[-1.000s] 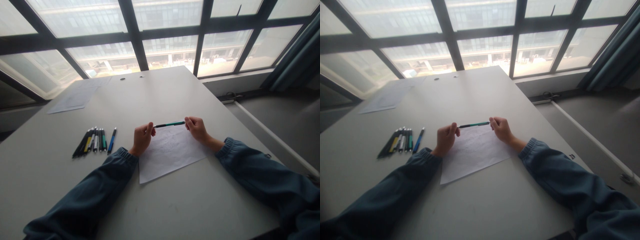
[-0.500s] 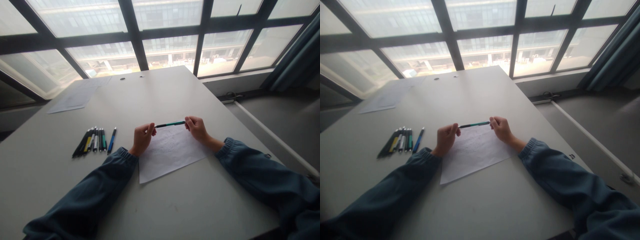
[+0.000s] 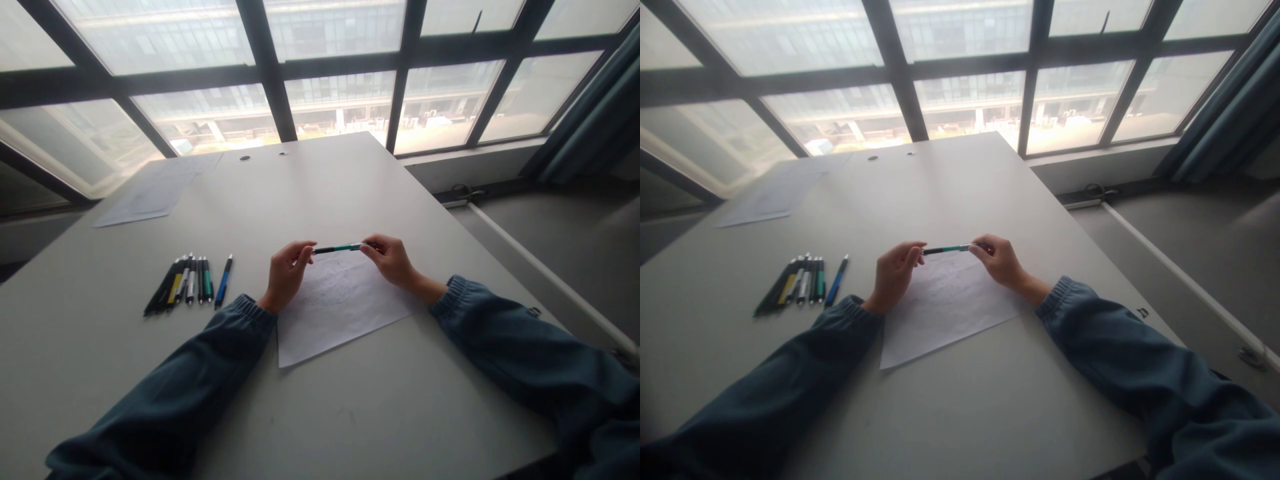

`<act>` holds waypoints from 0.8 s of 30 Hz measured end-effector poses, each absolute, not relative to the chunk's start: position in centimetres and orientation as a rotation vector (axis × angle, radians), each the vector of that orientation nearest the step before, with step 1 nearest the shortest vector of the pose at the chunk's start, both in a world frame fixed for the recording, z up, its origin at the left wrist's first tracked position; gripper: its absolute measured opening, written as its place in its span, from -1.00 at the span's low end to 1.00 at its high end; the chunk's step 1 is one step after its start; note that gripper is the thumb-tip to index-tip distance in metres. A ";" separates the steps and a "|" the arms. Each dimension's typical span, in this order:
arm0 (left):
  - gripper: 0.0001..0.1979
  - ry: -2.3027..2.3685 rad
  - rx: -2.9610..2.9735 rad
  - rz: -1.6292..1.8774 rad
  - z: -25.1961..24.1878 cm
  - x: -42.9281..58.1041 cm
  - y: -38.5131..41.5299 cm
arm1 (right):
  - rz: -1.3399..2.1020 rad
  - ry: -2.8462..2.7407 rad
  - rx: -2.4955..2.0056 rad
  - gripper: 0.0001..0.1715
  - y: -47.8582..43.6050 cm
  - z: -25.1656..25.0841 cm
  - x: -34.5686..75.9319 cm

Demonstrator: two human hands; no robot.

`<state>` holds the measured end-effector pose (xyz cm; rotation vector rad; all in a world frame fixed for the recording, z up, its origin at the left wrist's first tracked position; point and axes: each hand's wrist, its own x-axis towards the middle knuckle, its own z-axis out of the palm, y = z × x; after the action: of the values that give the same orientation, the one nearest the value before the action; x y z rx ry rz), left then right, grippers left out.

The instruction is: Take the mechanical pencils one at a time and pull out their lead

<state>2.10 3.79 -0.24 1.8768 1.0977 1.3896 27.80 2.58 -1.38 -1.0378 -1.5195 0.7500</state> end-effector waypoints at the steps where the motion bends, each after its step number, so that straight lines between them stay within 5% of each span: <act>1: -0.70 1.090 1.859 1.383 -0.3 2.1 3.8 | 0.729 -1.514 -1.044 -0.65 2.6 -1.4 27.8; 13: -0.82 1.227 2.023 1.444 -0.6 1.9 3.9 | 0.835 -1.481 -1.027 -0.56 2.3 -0.7 27.7; 24: -0.64 1.075 2.085 1.338 0.4 2.2 3.3 | 0.848 -1.520 -1.038 -0.52 2.3 -0.9 27.7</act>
<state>2.17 3.29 0.39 2.0846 1.0751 1.3384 27.72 2.30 -0.91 -1.0379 -1.5199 0.8477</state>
